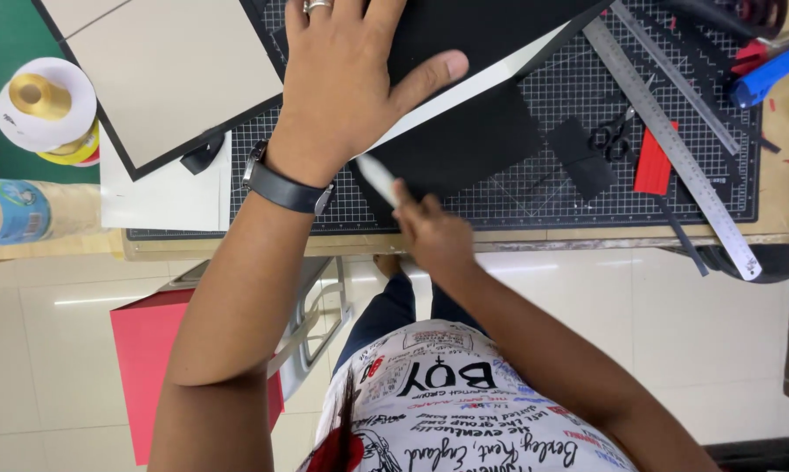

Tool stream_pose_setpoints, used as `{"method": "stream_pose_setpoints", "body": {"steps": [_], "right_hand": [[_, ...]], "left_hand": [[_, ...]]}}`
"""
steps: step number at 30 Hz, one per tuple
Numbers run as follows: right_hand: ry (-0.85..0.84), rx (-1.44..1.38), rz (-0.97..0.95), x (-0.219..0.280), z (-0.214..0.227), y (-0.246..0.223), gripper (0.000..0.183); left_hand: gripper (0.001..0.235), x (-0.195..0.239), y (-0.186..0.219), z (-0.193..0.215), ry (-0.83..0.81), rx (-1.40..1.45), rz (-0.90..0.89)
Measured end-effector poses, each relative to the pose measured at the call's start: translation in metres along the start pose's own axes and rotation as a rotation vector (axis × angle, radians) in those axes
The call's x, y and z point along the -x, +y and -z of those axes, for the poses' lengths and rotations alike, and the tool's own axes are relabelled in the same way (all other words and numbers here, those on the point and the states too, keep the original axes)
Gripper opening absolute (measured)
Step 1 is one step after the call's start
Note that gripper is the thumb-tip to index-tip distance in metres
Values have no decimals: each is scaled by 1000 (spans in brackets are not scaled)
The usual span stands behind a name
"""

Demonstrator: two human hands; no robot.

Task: Assembling a handmade box using cardstock, glue, and various crafting tools.

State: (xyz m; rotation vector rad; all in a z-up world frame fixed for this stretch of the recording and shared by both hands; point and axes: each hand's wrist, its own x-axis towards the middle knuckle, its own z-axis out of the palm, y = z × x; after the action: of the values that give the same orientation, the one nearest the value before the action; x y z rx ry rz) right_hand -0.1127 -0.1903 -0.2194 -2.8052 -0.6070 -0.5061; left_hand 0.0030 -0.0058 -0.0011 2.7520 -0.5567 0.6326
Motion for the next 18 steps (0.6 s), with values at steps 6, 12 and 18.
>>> {"method": "stream_pose_setpoints", "body": {"steps": [6, 12, 18], "right_hand": [[-359, -457, -143, -9, 75, 73, 49], [58, -492, -296, 1, 103, 219, 43], [37, 230, -291, -32, 72, 277, 40]], "left_hand": [[112, -3, -4, 14, -132, 48, -34], [96, -3, -13, 19, -79, 5, 105], [104, -16, -26, 6, -20, -66, 301]]}}
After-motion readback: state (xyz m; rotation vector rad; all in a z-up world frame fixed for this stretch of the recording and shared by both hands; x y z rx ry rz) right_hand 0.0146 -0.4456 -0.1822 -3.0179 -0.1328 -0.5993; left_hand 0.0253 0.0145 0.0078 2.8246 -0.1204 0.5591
